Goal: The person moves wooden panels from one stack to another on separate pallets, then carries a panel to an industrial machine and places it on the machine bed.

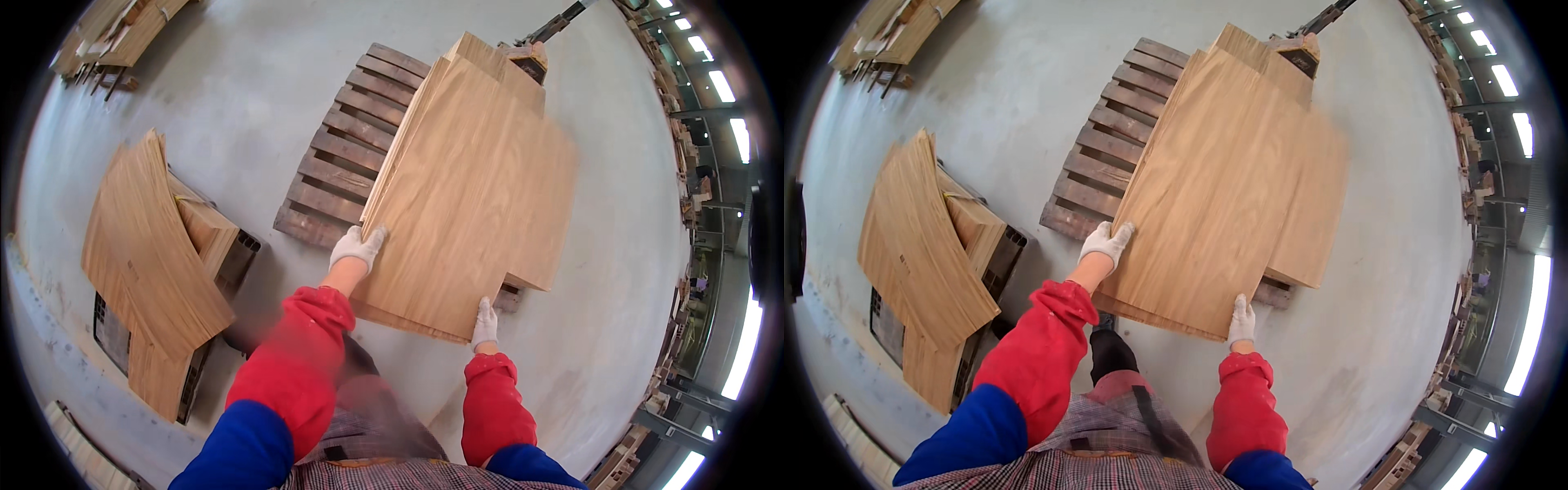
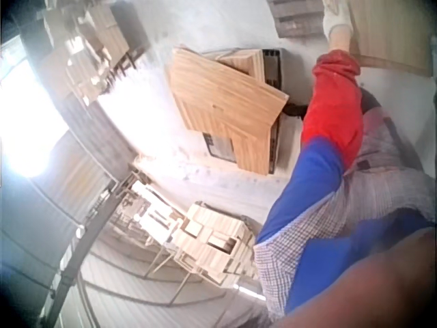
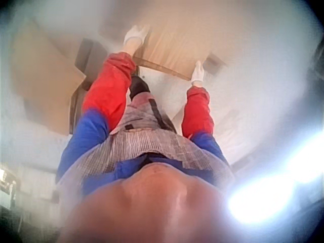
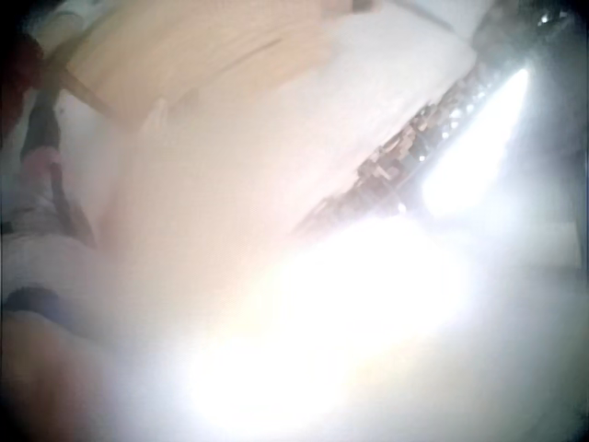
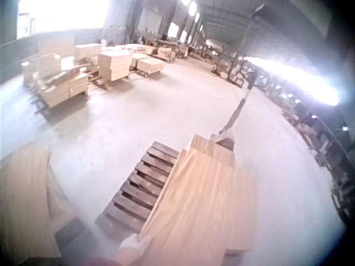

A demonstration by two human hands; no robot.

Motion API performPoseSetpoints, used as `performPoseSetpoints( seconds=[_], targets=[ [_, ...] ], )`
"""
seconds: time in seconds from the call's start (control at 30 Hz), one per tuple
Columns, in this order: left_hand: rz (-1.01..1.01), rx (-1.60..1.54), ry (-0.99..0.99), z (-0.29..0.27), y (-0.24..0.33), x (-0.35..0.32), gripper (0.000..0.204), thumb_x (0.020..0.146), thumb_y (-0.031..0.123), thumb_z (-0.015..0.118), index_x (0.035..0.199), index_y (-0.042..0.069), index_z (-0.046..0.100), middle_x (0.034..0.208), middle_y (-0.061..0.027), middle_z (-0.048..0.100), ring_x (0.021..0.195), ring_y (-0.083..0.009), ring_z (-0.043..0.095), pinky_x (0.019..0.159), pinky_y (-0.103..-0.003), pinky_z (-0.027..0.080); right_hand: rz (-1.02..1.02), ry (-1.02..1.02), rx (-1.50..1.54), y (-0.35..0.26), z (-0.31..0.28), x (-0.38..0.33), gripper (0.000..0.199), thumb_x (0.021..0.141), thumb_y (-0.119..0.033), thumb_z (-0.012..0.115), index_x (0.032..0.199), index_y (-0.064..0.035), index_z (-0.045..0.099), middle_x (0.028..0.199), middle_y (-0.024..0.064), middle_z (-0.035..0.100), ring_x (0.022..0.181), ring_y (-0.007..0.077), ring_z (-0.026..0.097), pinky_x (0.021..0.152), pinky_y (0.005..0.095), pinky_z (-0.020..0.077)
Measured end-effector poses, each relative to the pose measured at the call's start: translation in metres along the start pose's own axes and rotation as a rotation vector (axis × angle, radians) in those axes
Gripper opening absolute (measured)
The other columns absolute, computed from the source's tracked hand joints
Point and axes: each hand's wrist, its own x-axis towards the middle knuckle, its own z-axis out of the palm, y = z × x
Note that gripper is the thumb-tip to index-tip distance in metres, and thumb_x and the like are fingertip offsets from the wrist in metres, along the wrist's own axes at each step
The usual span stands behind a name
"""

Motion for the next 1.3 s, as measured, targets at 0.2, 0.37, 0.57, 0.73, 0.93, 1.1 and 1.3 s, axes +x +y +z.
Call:
performPoseSetpoints(
  seconds=[0.2, 0.37, 0.57, 0.73, 0.93, 1.1, 1.3],
  targets=[
    [0.11, -0.245, -0.074, -0.003, -0.051, -0.003, 0.056, 0.083, 0.048, 0.049, 0.116, 0.003, 0.049, 0.111, -0.0216, 0.055, 0.105, -0.0335, 0.052, 0.088, -0.036, 0.04, -0.069, 0.108, -0.246, -0.024, -0.003, 0.007, 0.05, 0.09, -0.04, 0.046, 0.117, 0.0027, 0.046, 0.112, 0.0102, 0.053, 0.1, 0.0195, 0.049, 0.089, 0.0307, 0.0382],
    [-0.108, -0.24, -0.059, -0.033, -0.175, -0.1, 0.048, 0.085, 0.042, 0.048, 0.114, 0.004, 0.051, 0.109, -0.0179, 0.057, 0.103, -0.031, 0.054, 0.087, -0.035, 0.041, -0.493, 0.259, -0.699, -0.104, 0.043, 0.004, 0.038, 0.092, -0.02, 0.042, 0.12, 0.0054, 0.043, 0.117, 0.0169, 0.05, 0.109, 0.0257, 0.047, 0.094, 0.035, 0.0352],
    [-0.685, -0.713, 0.214, -0.041, -0.389, -0.208, 0.038, 0.087, 0.038, 0.047, 0.104, 0.004, 0.054, 0.086, -0.009, 0.059, 0.075, -0.0198, 0.057, 0.069, -0.032, 0.046, -0.65, -0.393, -0.605, -0.115, 0.218, -0.034, 0.034, 0.092, -0.016, 0.042, 0.121, 0.003, 0.043, 0.114, 0.0121, 0.051, 0.105, 0.0202, 0.049, 0.092, 0.0305, 0.0379],
    [-0.88, -1.392, 0.632, -0.003, -0.534, -0.247, 0.031, 0.09, 0.031, 0.047, 0.111, 0.008, 0.045, 0.075, -0.0036, 0.054, 0.058, -0.0136, 0.049, 0.053, -0.027, 0.042, -0.804, -1.007, -0.766, -0.072, 0.401, -0.174, 0.029, 0.087, -0.008, 0.046, 0.114, 0.0031, 0.048, 0.106, 0.0119, 0.055, 0.097, 0.0202, 0.052, 0.087, 0.0298, 0.04],
    [-0.924, -1.763, 0.777, 0.0, -0.641, -0.193, 0.038, 0.087, 0.035, 0.052, 0.112, 0.009, 0.042, 0.091, -0.0095, 0.056, 0.071, -0.0227, 0.057, 0.059, -0.032, 0.046, -1.073, -1.611, -0.939, 0.038, 0.596, -0.353, 0.028, 0.079, -0.006, 0.056, 0.107, -0.0022, 0.055, 0.102, 0.0151, 0.057, 0.097, 0.0285, 0.056, 0.084, 0.0338, 0.0441],
    [-0.711, -2.236, 0.768, -0.018, -0.748, -0.141, 0.06, 0.088, 0.046, 0.045, 0.131, 0.007, 0.03, 0.117, -0.0145, 0.049, 0.102, -0.0317, 0.051, 0.086, -0.043, 0.042, -1.488, -1.914, -0.832, 0.173, 0.725, -0.502, 0.03, 0.075, -0.01, 0.059, 0.105, -0.005, 0.054, 0.107, 0.0151, 0.053, 0.101, 0.0332, 0.05, 0.085, 0.0388, 0.0427],
    [-0.766, -2.451, 0.841, -0.128, -0.785, -0.093, 0.063, 0.089, 0.048, 0.04, 0.136, 0.008, 0.024, 0.139, -0.0133, 0.028, 0.123, -0.0328, 0.034, 0.101, -0.043, 0.028, -1.815, -1.703, -1.522, 0.353, 0.893, -0.546, 0.045, 0.079, -0.023, 0.053, 0.119, -0.0019, 0.045, 0.123, 0.0178, 0.046, 0.115, 0.0318, 0.042, 0.095, 0.0386, 0.0366]
  ],
)
